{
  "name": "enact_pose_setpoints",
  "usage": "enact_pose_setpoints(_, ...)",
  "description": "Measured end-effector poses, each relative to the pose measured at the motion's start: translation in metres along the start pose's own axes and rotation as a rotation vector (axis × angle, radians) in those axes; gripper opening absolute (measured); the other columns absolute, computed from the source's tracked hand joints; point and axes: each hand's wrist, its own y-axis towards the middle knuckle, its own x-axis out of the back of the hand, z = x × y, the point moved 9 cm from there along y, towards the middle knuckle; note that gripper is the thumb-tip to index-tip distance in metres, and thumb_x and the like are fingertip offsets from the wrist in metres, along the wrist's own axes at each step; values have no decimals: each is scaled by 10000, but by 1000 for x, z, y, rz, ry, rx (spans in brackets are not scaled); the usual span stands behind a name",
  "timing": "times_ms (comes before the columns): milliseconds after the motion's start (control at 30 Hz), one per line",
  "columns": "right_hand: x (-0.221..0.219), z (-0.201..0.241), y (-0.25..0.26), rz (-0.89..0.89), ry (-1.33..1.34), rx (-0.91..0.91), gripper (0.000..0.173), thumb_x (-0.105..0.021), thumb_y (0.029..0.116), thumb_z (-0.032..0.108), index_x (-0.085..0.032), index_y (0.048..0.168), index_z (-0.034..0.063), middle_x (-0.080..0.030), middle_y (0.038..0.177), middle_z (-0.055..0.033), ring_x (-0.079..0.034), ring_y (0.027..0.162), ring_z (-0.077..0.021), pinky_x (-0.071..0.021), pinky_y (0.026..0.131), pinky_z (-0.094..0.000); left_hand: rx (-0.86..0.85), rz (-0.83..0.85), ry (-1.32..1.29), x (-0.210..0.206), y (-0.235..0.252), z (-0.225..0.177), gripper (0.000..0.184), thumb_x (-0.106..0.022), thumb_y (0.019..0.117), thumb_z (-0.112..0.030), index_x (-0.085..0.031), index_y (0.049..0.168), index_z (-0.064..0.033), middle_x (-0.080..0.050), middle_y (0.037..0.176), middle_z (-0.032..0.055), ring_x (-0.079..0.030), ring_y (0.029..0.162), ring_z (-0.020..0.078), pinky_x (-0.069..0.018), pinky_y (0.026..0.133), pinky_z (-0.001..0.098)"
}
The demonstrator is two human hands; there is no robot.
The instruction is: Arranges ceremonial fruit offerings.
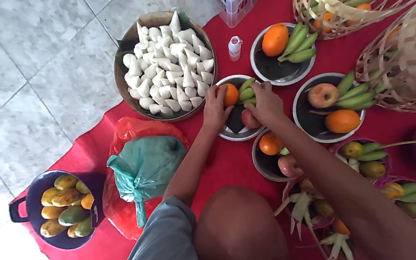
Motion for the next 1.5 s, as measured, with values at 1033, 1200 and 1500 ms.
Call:
enact_pose_setpoints(1033, -57, 63, -133, 167, 522, 473, 608, -836, 801, 147, -610, 1344, -7, -633, 1295, -238, -634, 1190, -344, -527, 1017, -504, -303, -368, -140, 120, -74, -53, 419, -622, 961, -120, -591, 1306, 116, -634, 1207, 305, -655, 1111, 319, -531, 976, 391)
enact_pose_setpoints(1200, 89, -67, -59, -418, 484, 145, 778, -852, 806, 238, -471, 1428, -34, -555, 1363, -267, -627, 1177, -322, -567, 954, -461, -529, -163, -137, 68, 55, -128, 386, -655, 933, -111, -669, 1304, -7, -650, 1247, 254, -595, 1198, 404, -461, 1027, 520)
enact_pose_setpoints(1500, 89, -109, 19, -499, 297, -144, 728, -836, 850, 340, -515, 1417, 15, -646, 1273, -255, -623, 1198, -428, -492, 1004, -620, -309, 421, 160, -102, 209, -168, 749, -786, 865, -459, -506, 1514, -214, -417, 1566, 220, -330, 1479, 438, -163, 1136, 783)
